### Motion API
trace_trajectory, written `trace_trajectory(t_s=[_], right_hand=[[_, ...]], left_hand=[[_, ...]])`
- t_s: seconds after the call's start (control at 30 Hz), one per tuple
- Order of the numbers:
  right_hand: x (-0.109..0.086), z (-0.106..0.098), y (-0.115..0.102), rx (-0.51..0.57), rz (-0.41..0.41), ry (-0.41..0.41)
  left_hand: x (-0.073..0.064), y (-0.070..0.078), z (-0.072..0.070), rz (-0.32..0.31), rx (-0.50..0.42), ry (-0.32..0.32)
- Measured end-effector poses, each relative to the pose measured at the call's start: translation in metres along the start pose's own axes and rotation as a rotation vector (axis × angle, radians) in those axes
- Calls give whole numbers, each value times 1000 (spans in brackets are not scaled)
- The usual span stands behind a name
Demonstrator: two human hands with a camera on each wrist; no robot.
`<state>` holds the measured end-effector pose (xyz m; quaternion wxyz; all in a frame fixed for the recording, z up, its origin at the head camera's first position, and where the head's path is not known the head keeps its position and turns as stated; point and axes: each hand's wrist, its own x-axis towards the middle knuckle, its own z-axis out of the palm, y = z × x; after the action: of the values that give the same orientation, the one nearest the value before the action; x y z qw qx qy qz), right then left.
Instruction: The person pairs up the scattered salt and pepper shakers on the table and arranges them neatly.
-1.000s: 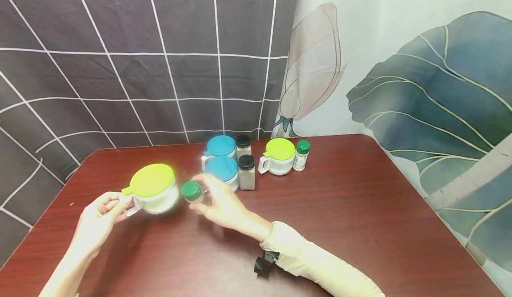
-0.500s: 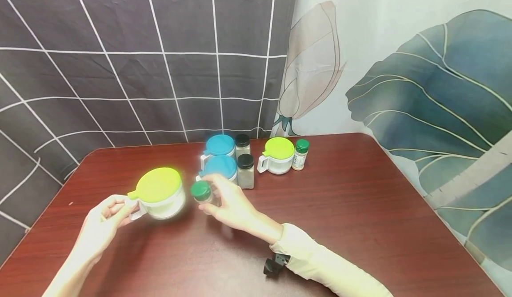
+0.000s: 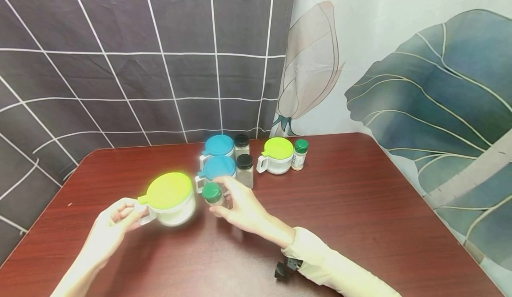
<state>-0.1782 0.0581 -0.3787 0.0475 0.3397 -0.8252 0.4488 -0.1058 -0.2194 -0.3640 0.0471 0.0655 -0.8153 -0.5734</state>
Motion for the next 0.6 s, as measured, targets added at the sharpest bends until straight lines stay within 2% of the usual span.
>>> trace_trajectory(t_s=[0.6], right_hand=[[-19, -15, 9, -7, 32, 32]], left_hand=[[-5, 4, 20, -38, 5, -56]])
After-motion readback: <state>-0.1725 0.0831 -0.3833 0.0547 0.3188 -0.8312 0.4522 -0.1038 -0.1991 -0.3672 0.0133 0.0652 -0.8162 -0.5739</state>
